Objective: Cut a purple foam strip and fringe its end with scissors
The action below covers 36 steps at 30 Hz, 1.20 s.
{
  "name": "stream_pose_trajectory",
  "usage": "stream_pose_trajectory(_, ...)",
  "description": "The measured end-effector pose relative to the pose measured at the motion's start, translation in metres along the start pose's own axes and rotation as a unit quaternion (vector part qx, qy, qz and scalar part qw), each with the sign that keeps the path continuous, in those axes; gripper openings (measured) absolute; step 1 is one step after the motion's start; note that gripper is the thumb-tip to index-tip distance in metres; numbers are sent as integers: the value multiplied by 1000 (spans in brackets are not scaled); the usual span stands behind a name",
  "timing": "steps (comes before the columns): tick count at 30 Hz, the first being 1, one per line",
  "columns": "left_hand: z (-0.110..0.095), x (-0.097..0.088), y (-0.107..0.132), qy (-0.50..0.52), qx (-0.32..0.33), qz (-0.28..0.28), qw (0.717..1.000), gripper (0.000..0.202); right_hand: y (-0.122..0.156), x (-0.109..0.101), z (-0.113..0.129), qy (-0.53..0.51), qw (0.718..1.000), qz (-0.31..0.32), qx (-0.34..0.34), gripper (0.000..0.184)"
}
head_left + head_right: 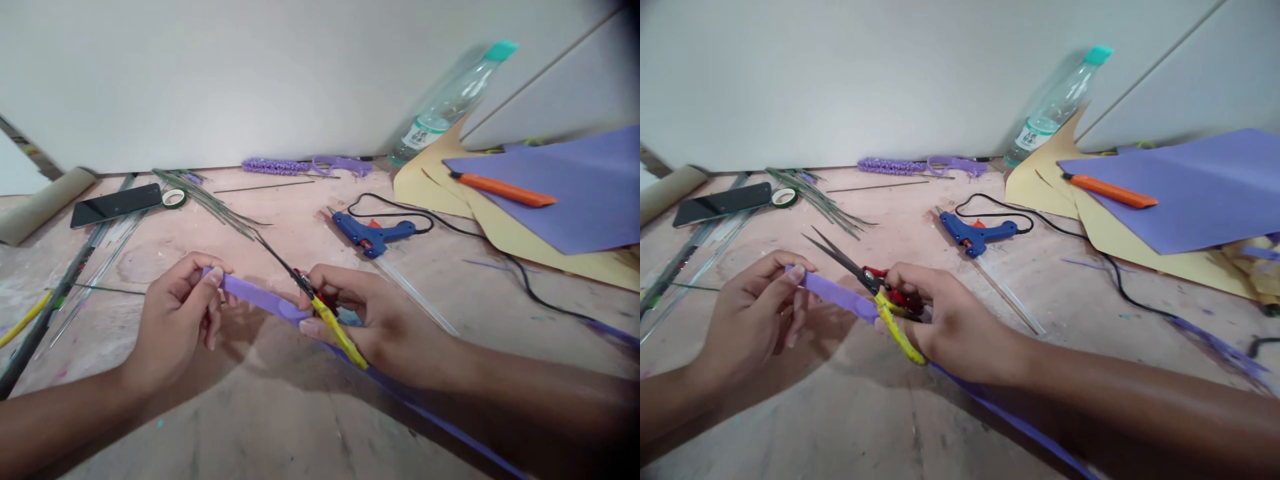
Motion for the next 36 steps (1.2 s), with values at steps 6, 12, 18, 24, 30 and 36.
stream_pose_trajectory(6,3,12,7,138,-31,61,988,33,-3,-3,8,-23,1000,-15,-5,27)
stream_pose_trajectory(12,29,57,48,148,-162,253,942,30,-3,14,15,-36,999,35,-15,36)
stream_pose_trajectory(18,24,48,39,122,-127,216,960,22,-5,10,12,-36,998,14,-46,31)
stream_pose_trajectory(24,21,35,31,98,-93,177,975,39,0,1,9,10,998,17,-59,22)
stream_pose_trajectory(30,28,27,30,85,-106,130,982,52,3,-8,15,41,997,14,-57,21)
stream_pose_trajectory(36,14,21,21,124,-77,93,985,48,2,-9,14,40,998,20,-49,24)
Point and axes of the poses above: each hand's wrist, its own y-axis away from the middle knuckle, its own x-axis out of the palm, z = x × y, the point moved 10 cm from there along -y, towards the middle knuckle, and after that the axes turned 3 degrees about -z, right-handed, at the moved point
